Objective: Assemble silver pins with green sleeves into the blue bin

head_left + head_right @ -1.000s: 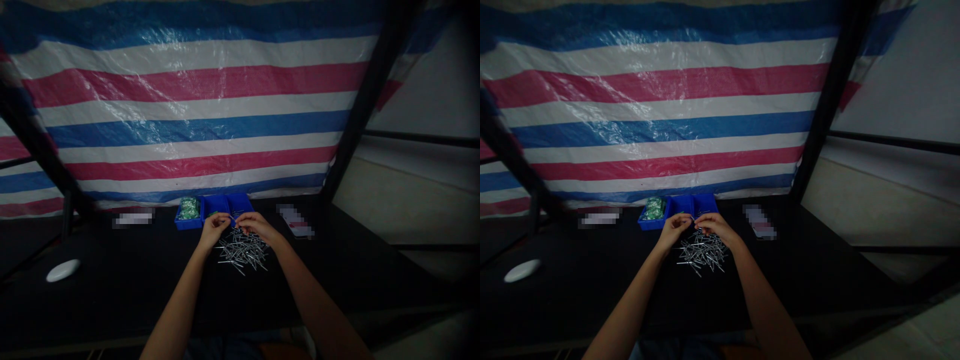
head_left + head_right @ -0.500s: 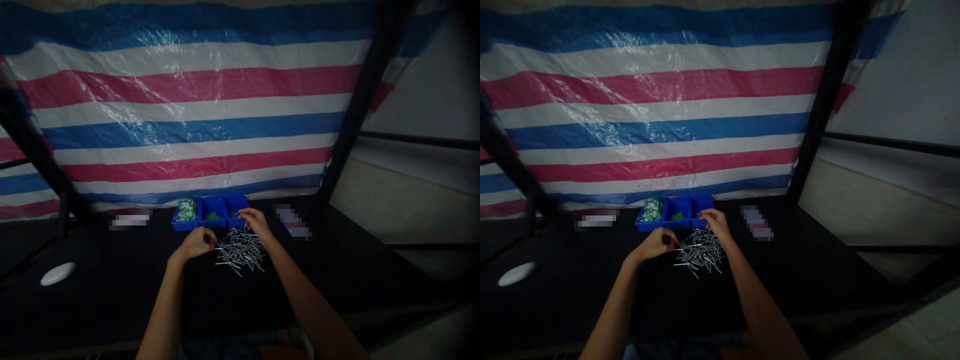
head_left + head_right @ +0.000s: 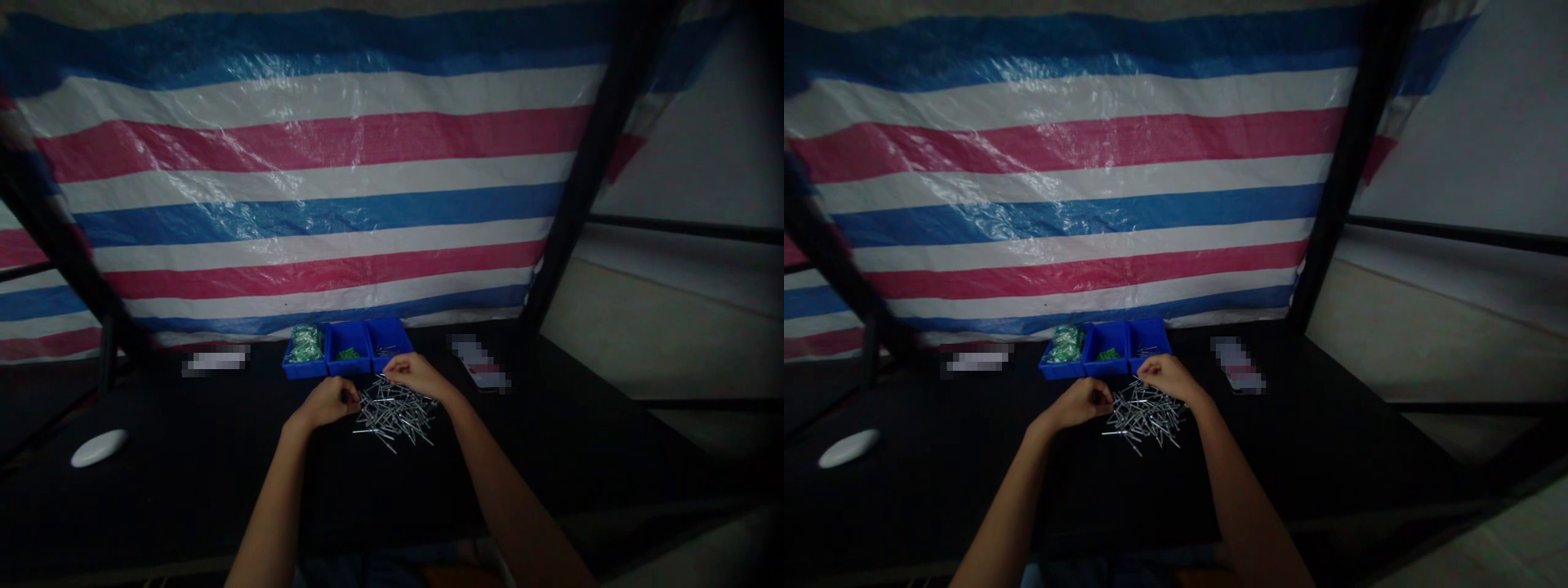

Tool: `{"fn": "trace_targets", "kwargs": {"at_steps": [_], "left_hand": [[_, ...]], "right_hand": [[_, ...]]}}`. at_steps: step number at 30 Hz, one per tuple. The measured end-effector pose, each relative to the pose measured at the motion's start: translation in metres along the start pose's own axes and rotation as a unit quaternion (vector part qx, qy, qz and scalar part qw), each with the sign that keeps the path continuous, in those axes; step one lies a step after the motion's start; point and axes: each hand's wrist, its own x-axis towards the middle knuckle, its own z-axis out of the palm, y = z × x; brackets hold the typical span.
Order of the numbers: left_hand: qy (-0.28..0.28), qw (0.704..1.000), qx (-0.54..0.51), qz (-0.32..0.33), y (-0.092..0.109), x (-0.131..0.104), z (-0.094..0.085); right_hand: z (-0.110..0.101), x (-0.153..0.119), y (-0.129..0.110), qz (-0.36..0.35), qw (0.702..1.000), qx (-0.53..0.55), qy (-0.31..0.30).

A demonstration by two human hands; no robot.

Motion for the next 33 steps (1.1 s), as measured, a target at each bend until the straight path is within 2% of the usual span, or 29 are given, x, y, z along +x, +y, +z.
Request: {"fn": "trace_targets", "kwargs": {"at_steps": [4, 8, 12, 18, 23, 29, 33], "left_hand": [[0.036, 0.998, -0.046, 0.005, 0.005, 0.0, 0.0], [0.083, 0.992, -0.092, 0.02, 0.012, 0.003, -0.003], [0.113, 0.982, -0.149, 0.02, 0.013, 0.009, 0.0], [0.129, 0.955, -0.267, 0.026, 0.017, 0.022, 0.023], [0.123, 0.934, -0.335, 0.025, 0.026, 0.027, 0.036], [0.084, 0.921, -0.38, -0.012, 0.028, 0.025, 0.034], [0.064, 0.92, -0.387, -0.021, 0.029, 0.024, 0.034]], "right_hand": [[-0.001, -0.001, 0.01, 0.0, 0.995, -0.103, 0.0], [0.004, -0.001, 0.014, -0.002, 0.993, -0.12, -0.002], [0.009, 0.001, 0.009, -0.007, 0.998, -0.066, -0.006], [0.01, 0.005, -0.002, -0.022, 0.998, 0.058, -0.001], [0.009, 0.003, -0.01, -0.012, 0.994, 0.112, 0.013], [0.004, 0.003, -0.012, 0.013, 0.989, 0.132, 0.061], [0.002, 0.004, -0.008, 0.011, 0.988, 0.139, 0.072]]}}
